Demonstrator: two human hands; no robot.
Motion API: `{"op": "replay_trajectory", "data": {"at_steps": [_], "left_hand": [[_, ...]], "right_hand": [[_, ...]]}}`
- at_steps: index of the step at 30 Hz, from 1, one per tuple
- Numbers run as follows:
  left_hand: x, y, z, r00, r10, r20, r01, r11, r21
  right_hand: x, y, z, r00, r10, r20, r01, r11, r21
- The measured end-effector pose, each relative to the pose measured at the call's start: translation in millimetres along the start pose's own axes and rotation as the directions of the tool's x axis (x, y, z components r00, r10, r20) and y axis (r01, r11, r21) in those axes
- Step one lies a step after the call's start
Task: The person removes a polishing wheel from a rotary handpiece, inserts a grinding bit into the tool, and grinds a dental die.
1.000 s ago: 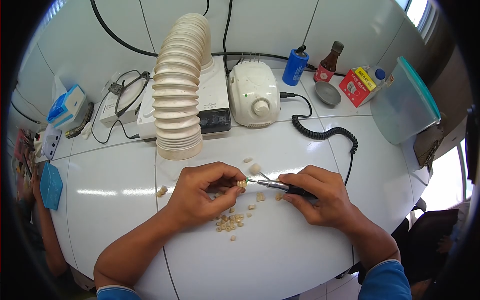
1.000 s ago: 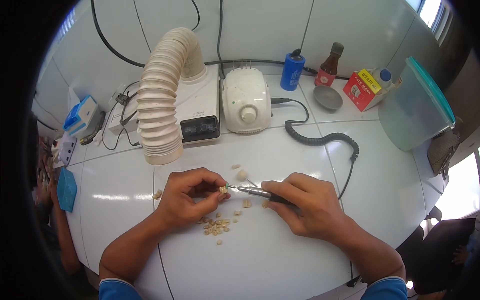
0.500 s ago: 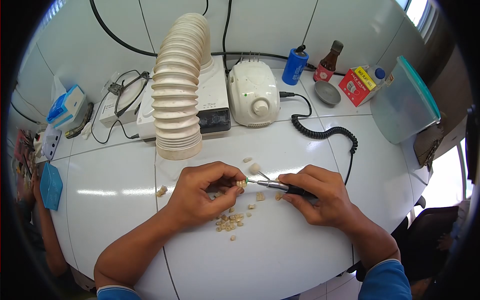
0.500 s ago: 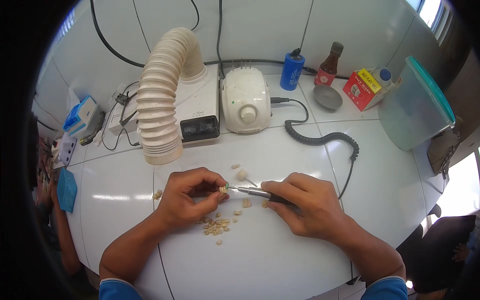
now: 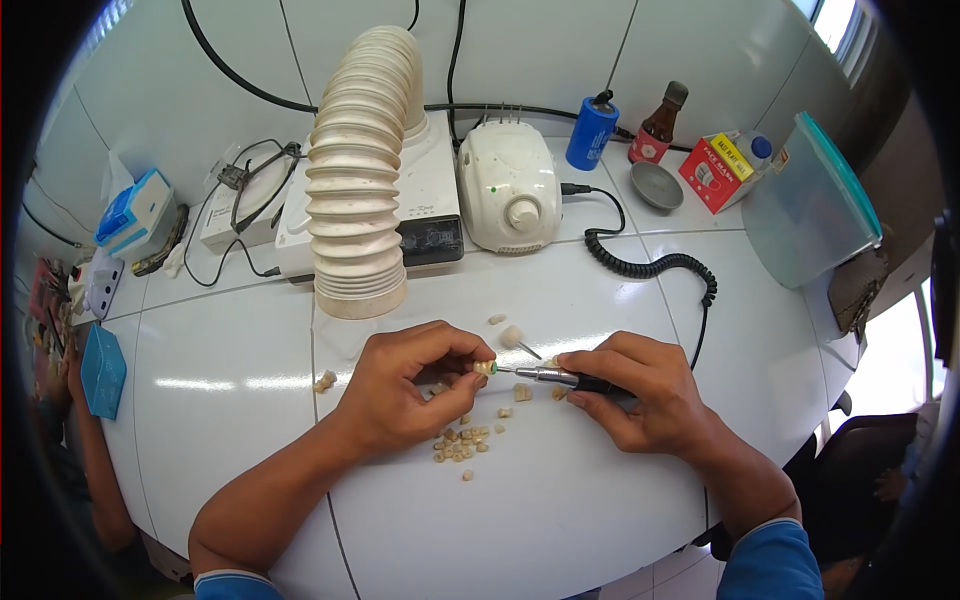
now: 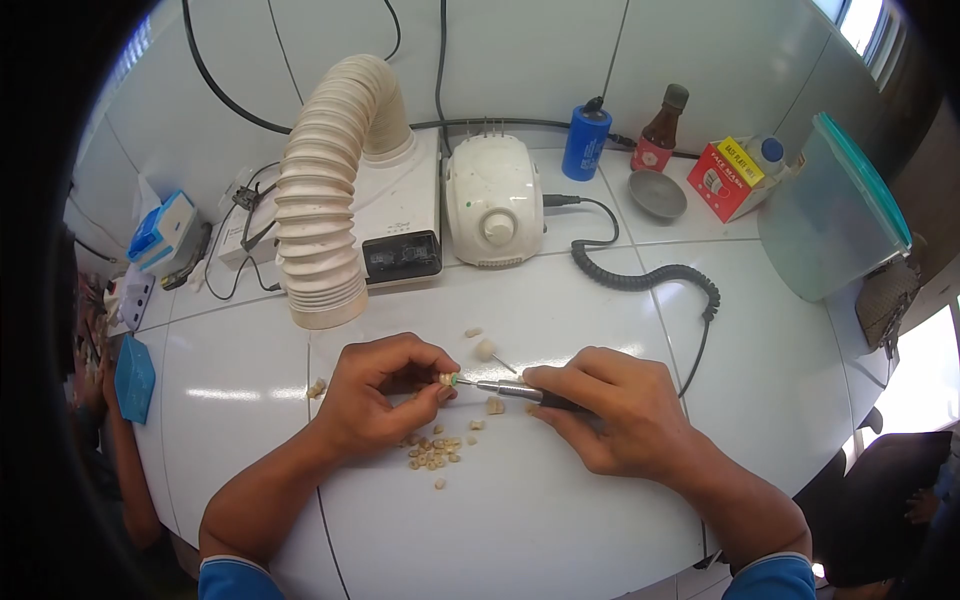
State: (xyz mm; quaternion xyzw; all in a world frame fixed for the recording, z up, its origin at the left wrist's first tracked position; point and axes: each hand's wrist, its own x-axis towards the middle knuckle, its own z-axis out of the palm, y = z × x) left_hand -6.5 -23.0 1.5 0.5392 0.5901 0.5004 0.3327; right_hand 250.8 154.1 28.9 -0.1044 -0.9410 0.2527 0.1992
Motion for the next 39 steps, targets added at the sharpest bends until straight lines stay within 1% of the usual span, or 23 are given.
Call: {"op": "replay_trajectory", "data": {"at_steps": [2,5,8,11,18,23,29,39], "left_hand": [[-0.1,-3.3,0.9,0.999,0.030,-0.021,-0.030,1.000,-0.006],[0.2,-3.1,0.9,0.999,0.048,-0.025,-0.048,0.999,0.019],[0.0,-0.6,0.4,1.000,0.025,-0.015,-0.025,1.000,0.008],[0.4,-0.7,-0.8,0.999,0.040,-0.009,-0.040,0.999,0.037],[0.1,-0.8,-0.7,1.000,0.030,-0.007,-0.030,0.999,0.040],[0.7,-2.6,-0.4,0.998,0.060,-0.012,-0.059,0.996,0.062],[1.2,1.3,-0.8,0.999,0.038,-0.010,-0.037,0.997,0.074],[1.0,1.6,-1.8,0.999,0.039,0.006,-0.040,0.996,0.082]], "right_hand": [[0.3,0.3,0.4,1.000,0.000,0.009,0.000,1.000,-0.003],[-0.2,1.6,3.4,1.000,0.006,-0.029,-0.006,1.000,0.015],[-0.1,0.8,3.0,0.999,0.007,-0.034,-0.007,1.000,0.013],[-0.1,1.0,2.4,1.000,0.009,-0.025,-0.009,1.000,-0.003],[-0.1,1.7,2.9,1.000,0.015,-0.025,-0.014,1.000,0.002],[-0.4,2.0,3.2,1.000,0.010,-0.027,-0.010,1.000,0.007],[0.3,0.9,3.3,1.000,0.006,-0.028,-0.006,1.000,0.010],[0.4,-0.3,2.9,1.000,-0.003,-0.011,0.003,0.999,-0.033]]}}
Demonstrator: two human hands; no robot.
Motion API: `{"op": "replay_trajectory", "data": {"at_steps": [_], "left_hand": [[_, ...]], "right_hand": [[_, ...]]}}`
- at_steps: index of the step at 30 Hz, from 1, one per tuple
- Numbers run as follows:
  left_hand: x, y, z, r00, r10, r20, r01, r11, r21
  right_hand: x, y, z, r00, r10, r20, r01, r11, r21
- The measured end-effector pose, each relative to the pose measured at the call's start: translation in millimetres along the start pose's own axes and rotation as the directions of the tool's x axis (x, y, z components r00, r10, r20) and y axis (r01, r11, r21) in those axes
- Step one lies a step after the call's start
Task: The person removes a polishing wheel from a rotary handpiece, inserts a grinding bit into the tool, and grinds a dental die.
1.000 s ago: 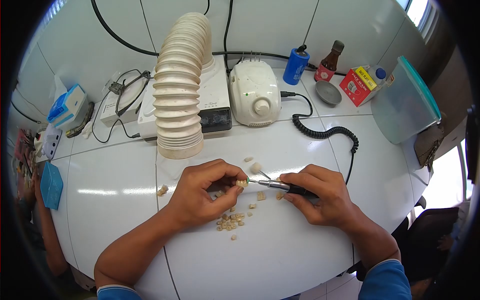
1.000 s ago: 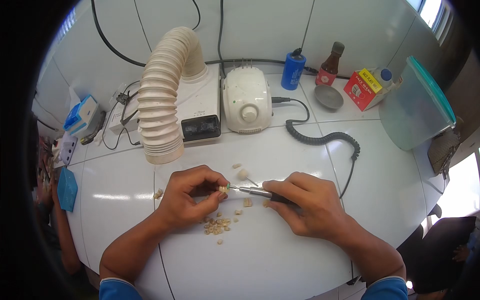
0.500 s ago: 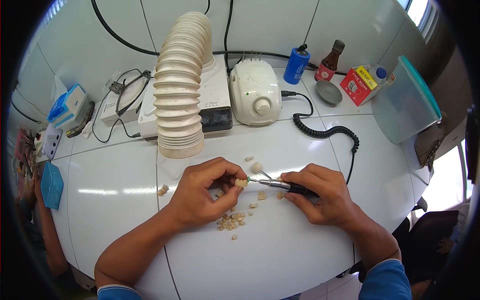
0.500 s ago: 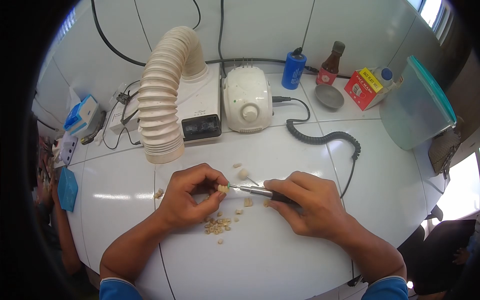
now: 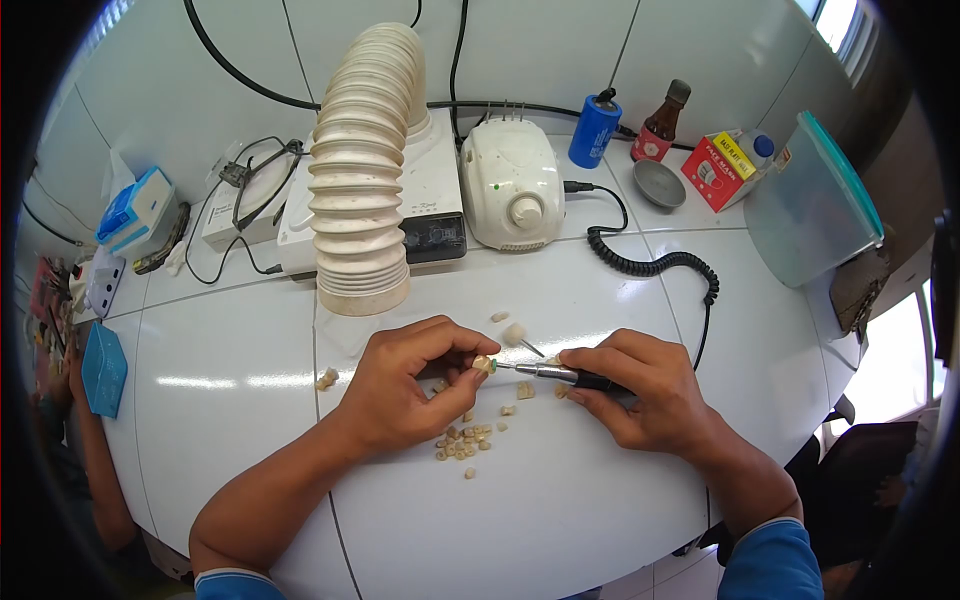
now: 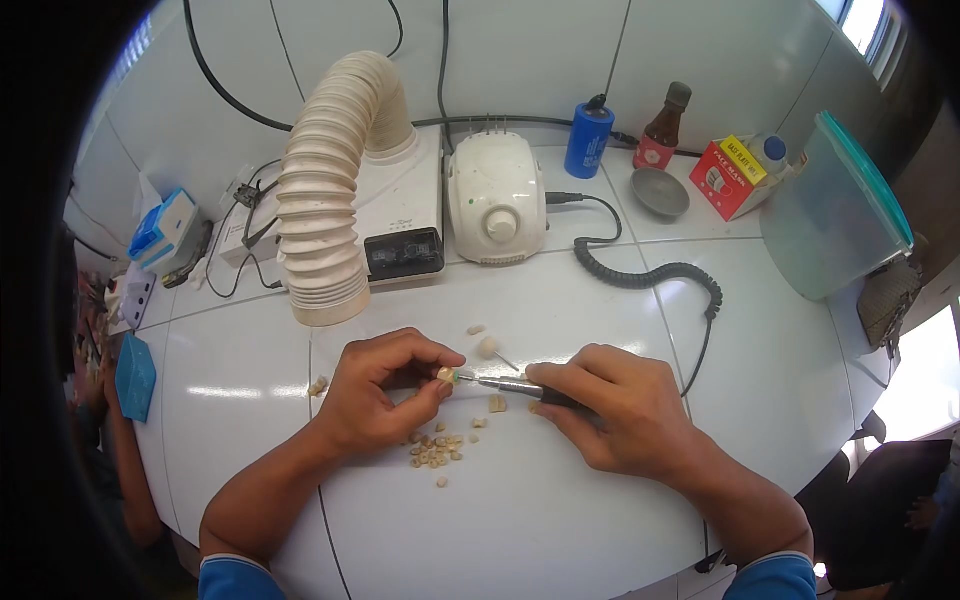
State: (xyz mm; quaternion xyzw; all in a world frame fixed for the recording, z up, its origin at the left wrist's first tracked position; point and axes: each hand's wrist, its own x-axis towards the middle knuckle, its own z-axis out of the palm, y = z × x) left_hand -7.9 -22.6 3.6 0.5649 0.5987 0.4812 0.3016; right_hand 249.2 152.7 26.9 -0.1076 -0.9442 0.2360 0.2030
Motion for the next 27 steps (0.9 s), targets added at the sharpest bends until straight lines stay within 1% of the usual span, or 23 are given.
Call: {"op": "replay_trajectory", "data": {"at_steps": [18,27], "left_hand": [[-0.1,1.8,-0.4,0.999,-0.024,0.022,0.025,0.999,-0.025],[-0.3,2.0,0.6,0.999,-0.035,0.004,0.035,0.998,-0.053]], "right_hand": [[-1.5,1.9,1.3,1.000,0.011,-0.002,-0.011,1.000,-0.005],[-1.5,2.2,1.6,1.000,0.012,0.001,-0.012,1.000,0.003]]}}
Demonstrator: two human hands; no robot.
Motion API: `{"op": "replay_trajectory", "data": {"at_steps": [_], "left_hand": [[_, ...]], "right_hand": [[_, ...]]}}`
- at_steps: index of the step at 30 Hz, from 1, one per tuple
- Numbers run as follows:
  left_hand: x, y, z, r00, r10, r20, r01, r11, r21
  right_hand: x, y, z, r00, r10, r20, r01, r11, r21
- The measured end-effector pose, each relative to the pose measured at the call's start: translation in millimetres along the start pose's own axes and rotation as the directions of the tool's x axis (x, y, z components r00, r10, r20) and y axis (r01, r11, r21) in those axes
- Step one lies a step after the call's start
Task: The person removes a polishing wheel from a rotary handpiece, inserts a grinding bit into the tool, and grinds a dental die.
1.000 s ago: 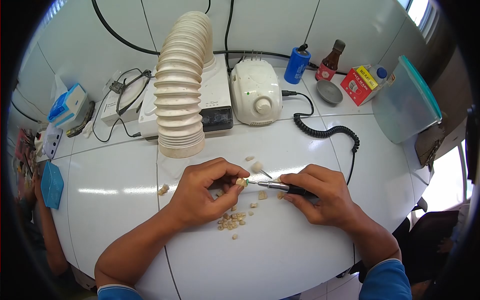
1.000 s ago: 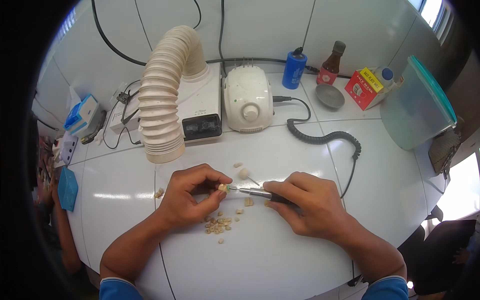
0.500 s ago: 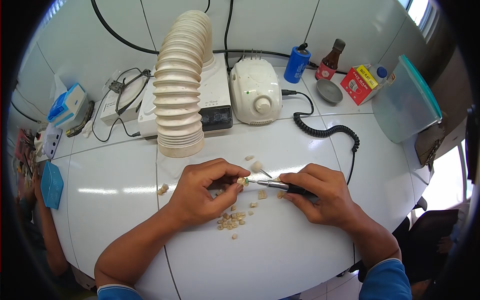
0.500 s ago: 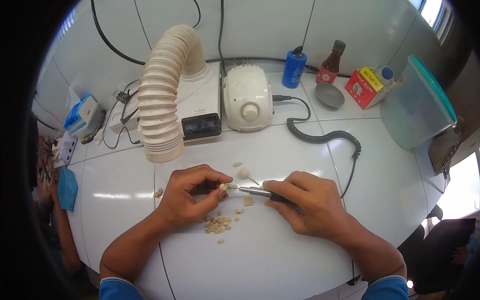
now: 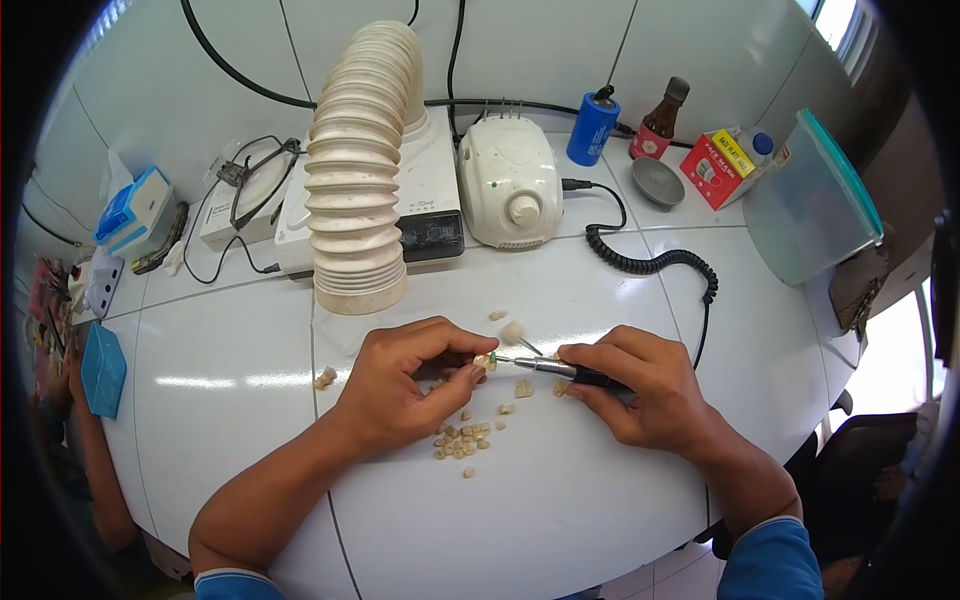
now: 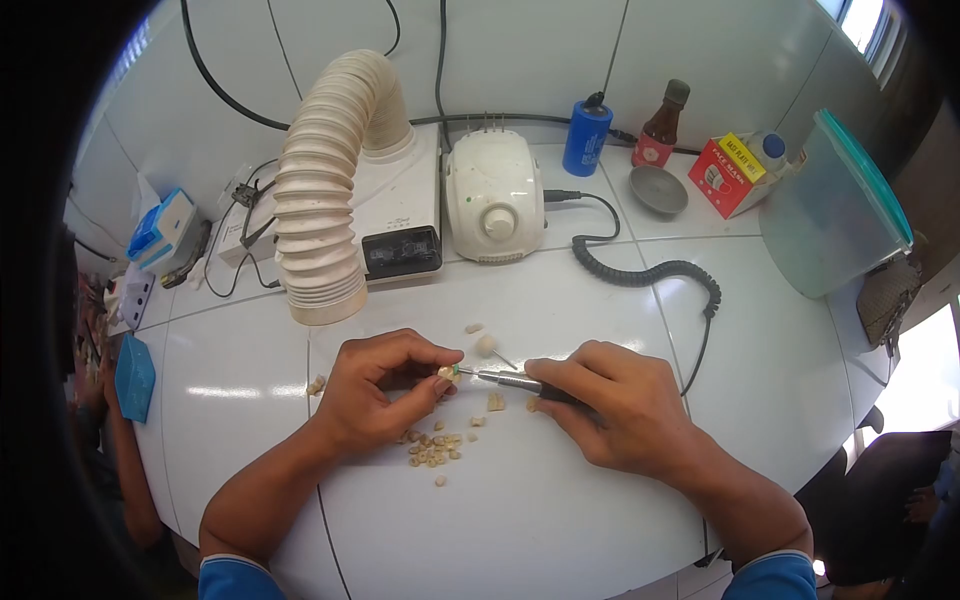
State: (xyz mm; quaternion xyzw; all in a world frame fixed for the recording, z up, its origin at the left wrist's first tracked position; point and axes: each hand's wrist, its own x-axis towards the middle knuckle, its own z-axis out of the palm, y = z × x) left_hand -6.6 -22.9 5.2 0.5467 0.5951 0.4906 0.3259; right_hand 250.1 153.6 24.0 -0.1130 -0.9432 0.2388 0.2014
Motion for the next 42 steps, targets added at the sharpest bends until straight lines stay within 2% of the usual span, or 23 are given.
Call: {"op": "replay_trajectory", "data": {"at_steps": [24,42], "left_hand": [[-0.4,-6.2,1.0,0.999,0.043,-0.024,-0.043,0.999,-0.023],[-0.2,-6.3,1.3,1.000,0.018,-0.019,-0.019,0.999,-0.026]], "right_hand": [[0.4,-2.4,-1.2,1.000,0.024,0.003,-0.024,1.000,-0.009],[-0.4,-0.7,-0.3,1.000,0.019,-0.001,-0.019,1.000,-0.008]]}}
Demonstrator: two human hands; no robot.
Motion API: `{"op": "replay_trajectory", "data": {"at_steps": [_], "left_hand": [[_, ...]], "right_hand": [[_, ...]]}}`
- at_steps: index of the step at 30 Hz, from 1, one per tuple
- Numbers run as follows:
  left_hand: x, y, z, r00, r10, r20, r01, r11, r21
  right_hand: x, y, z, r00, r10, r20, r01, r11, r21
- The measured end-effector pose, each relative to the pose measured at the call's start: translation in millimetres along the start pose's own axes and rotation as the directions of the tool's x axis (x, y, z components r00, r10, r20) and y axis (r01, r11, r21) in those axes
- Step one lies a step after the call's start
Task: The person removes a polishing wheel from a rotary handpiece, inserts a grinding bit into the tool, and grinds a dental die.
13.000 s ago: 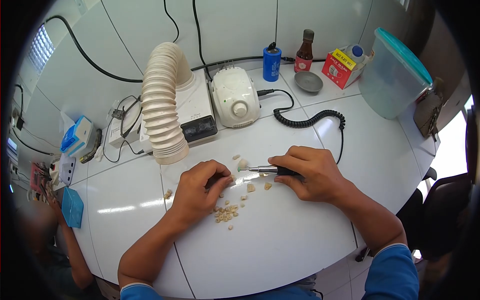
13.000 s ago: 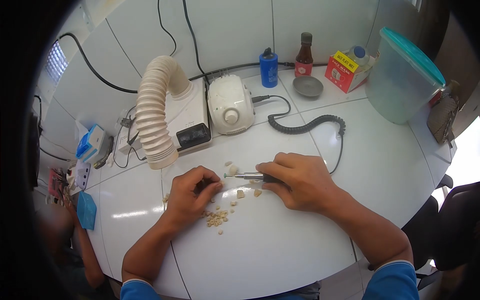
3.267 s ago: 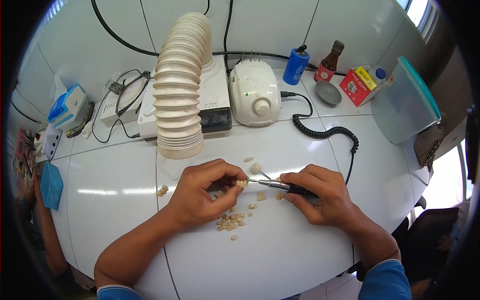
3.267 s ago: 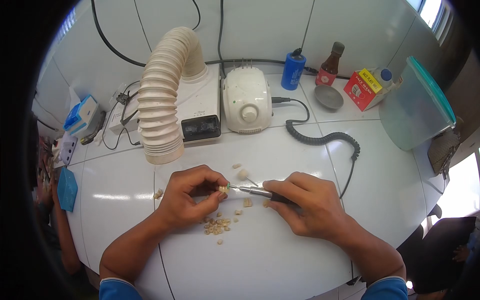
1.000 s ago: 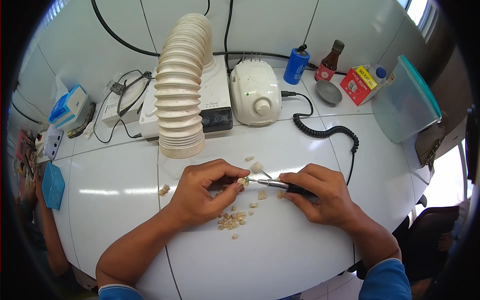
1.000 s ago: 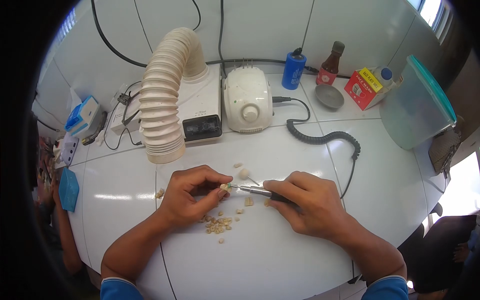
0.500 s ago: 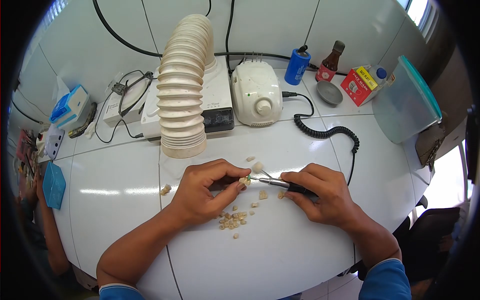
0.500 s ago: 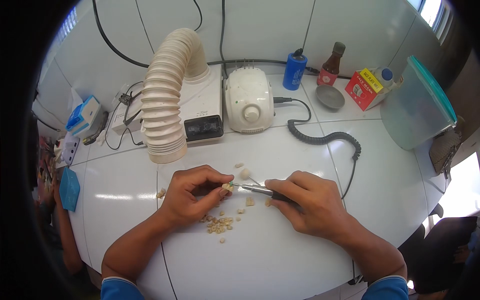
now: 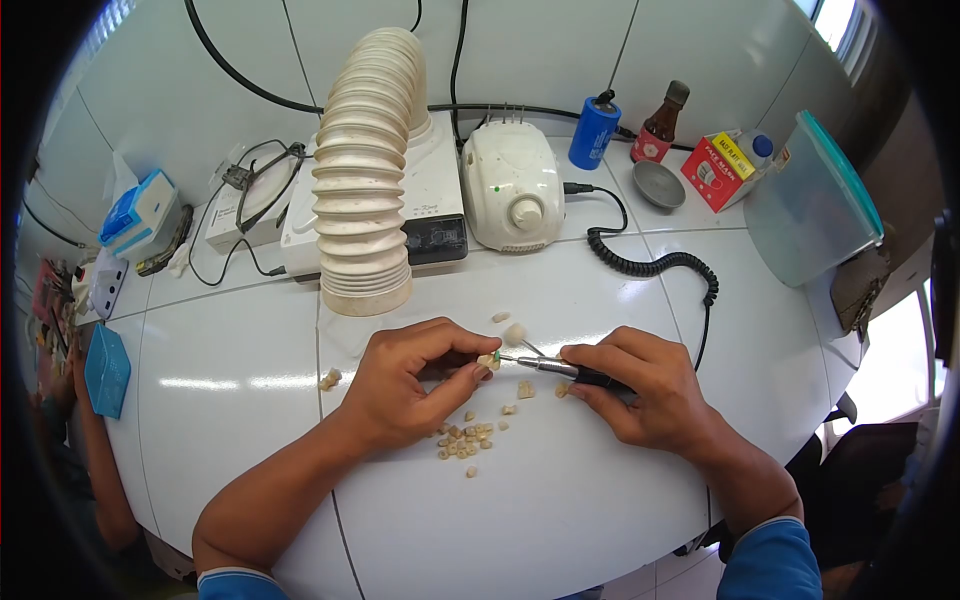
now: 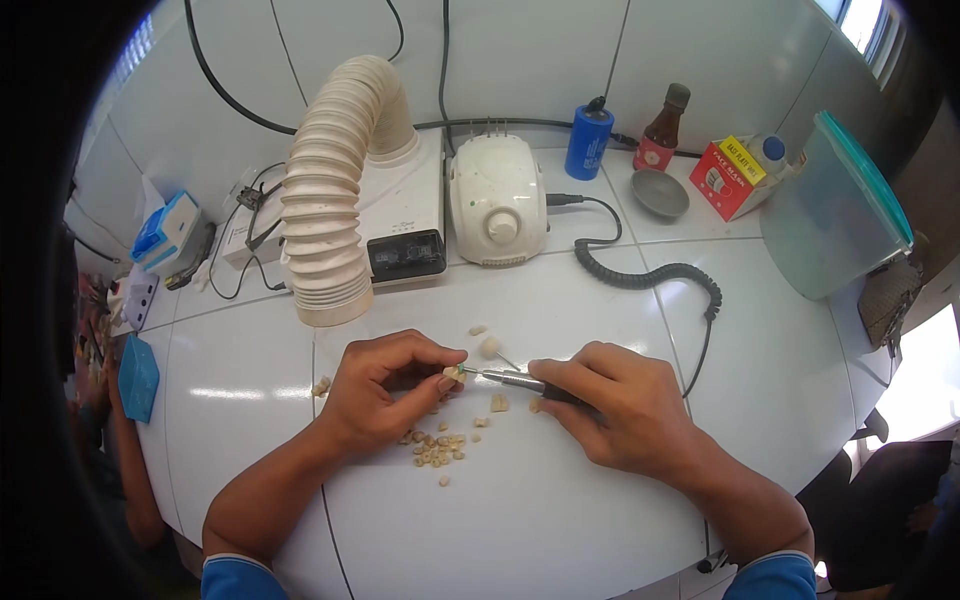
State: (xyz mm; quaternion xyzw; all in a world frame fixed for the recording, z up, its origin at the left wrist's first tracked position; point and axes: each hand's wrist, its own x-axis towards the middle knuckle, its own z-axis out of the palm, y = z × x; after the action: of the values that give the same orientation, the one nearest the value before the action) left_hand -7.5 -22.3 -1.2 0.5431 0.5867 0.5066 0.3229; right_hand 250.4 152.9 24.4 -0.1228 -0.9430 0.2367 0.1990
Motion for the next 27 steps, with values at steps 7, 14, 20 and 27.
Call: {"op": "replay_trajectory", "data": {"at_steps": [7,14,20,27], "left_hand": [[-0.2,0.6,-0.4,1.000,-0.003,0.004,0.003,1.000,-0.003],[-0.5,0.3,0.5,1.000,-0.007,-0.013,0.007,1.000,-0.022],[-0.3,0.7,0.8,1.000,-0.007,-0.020,0.006,1.000,-0.022],[2.2,4.7,-2.1,0.998,-0.059,-0.002,0.059,0.998,-0.023]], "right_hand": [[-0.5,0.2,1.0,1.000,-0.004,-0.010,0.004,1.000,0.015],[-0.3,0.0,0.0,1.000,0.007,0.002,-0.007,1.000,0.003],[0.0,-0.7,-0.9,1.000,0.017,-0.006,-0.017,1.000,0.004],[-1.2,-1.0,-4.8,1.000,-0.002,-0.026,0.002,1.000,0.015]]}}
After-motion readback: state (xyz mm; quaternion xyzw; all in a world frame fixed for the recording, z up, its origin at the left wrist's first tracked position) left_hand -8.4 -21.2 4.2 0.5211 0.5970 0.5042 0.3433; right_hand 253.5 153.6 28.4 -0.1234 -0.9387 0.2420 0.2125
